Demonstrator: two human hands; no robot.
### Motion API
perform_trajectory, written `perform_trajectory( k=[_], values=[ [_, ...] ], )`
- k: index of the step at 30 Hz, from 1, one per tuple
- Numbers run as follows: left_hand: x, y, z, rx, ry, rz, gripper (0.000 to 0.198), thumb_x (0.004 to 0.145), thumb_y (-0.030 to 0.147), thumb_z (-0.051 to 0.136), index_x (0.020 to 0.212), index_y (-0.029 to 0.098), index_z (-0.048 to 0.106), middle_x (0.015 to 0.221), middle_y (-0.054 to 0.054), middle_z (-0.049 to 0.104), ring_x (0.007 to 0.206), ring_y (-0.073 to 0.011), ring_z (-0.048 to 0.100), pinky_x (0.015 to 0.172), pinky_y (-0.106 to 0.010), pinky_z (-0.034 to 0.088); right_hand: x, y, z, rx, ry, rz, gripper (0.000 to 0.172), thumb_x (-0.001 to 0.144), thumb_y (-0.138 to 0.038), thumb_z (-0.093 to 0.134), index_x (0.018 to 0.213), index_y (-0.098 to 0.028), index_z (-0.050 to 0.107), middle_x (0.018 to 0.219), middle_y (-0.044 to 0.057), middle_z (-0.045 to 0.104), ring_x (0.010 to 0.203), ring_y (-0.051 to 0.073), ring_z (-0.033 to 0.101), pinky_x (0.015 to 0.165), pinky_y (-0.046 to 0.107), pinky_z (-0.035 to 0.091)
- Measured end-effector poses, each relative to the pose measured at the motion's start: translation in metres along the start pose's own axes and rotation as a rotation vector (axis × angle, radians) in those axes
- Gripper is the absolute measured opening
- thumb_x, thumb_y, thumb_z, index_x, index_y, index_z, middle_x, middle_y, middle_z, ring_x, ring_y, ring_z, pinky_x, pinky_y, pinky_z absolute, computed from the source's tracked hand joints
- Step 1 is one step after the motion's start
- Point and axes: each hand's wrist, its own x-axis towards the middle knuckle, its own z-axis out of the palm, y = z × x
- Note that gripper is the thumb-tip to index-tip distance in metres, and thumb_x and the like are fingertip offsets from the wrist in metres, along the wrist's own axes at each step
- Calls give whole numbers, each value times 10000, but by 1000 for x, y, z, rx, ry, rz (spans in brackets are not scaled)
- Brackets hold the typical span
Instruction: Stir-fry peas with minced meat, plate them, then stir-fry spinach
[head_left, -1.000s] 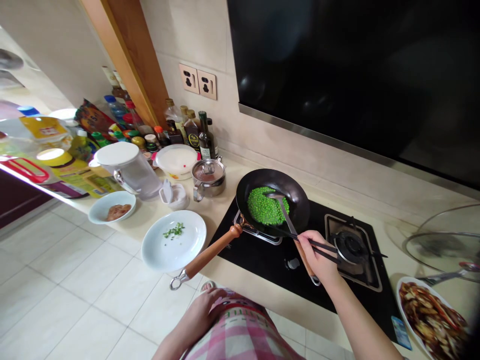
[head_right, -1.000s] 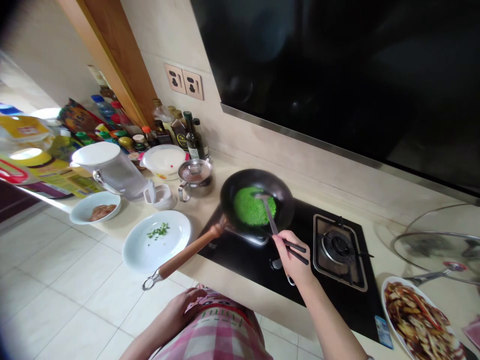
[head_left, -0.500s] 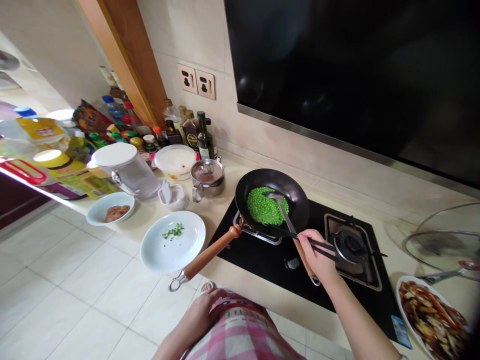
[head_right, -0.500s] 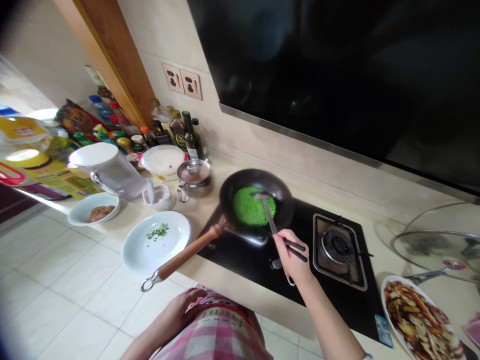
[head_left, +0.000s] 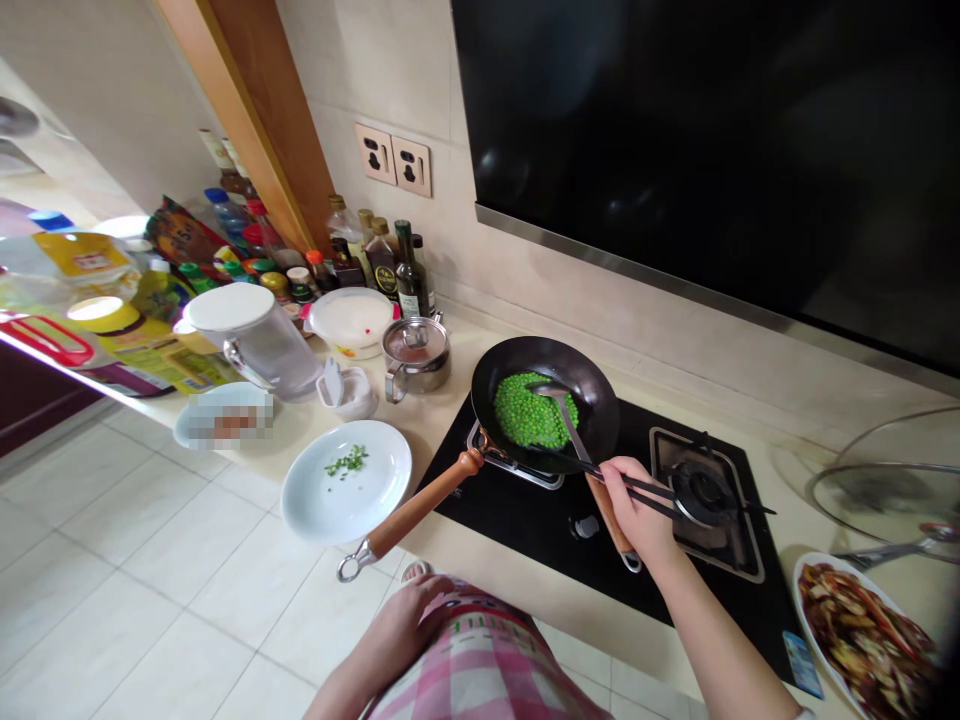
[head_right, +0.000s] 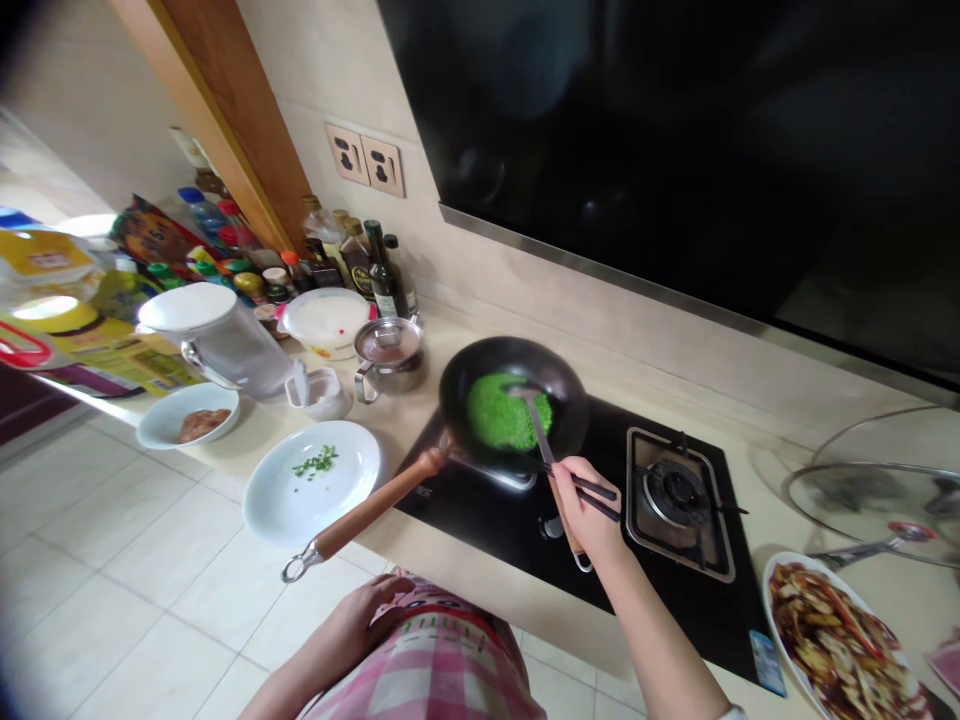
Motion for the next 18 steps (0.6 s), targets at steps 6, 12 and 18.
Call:
perform_trajectory(
  k=[6, 12, 18],
  values=[
    [1, 0, 0, -15, -1, -4, 291, 923, 388, 467, 1076, 268, 683, 1063, -65, 706, 963, -235, 643, 865, -340, 498, -4, 10, -6, 280, 110, 188, 216, 909, -393, 545, 827, -206, 617, 778, 43, 678, 720, 203, 691, 677, 351, 602],
    [1, -1, 1, -14, -11, 14, 286, 922, 363, 473, 1103, 295, 684, 1105, -50, 710, 993, -239, 633, 884, -347, 487, -12, 16, -17, 634, 358, 514, 318, 809, -479, 673, 796, -171, 595, 672, 14, 675, 575, 187, 694, 549, 323, 617],
    [7, 4, 1, 13, -71, -12, 296, 926, 355, 449, 1093, 287, 684, 1082, -59, 699, 996, -239, 635, 897, -354, 479, -44, 22, -45, 974, 517, 713, 364, 701, -505, 766, 772, -195, 590, 632, -5, 703, 539, 183, 697, 558, 315, 621]
  ],
)
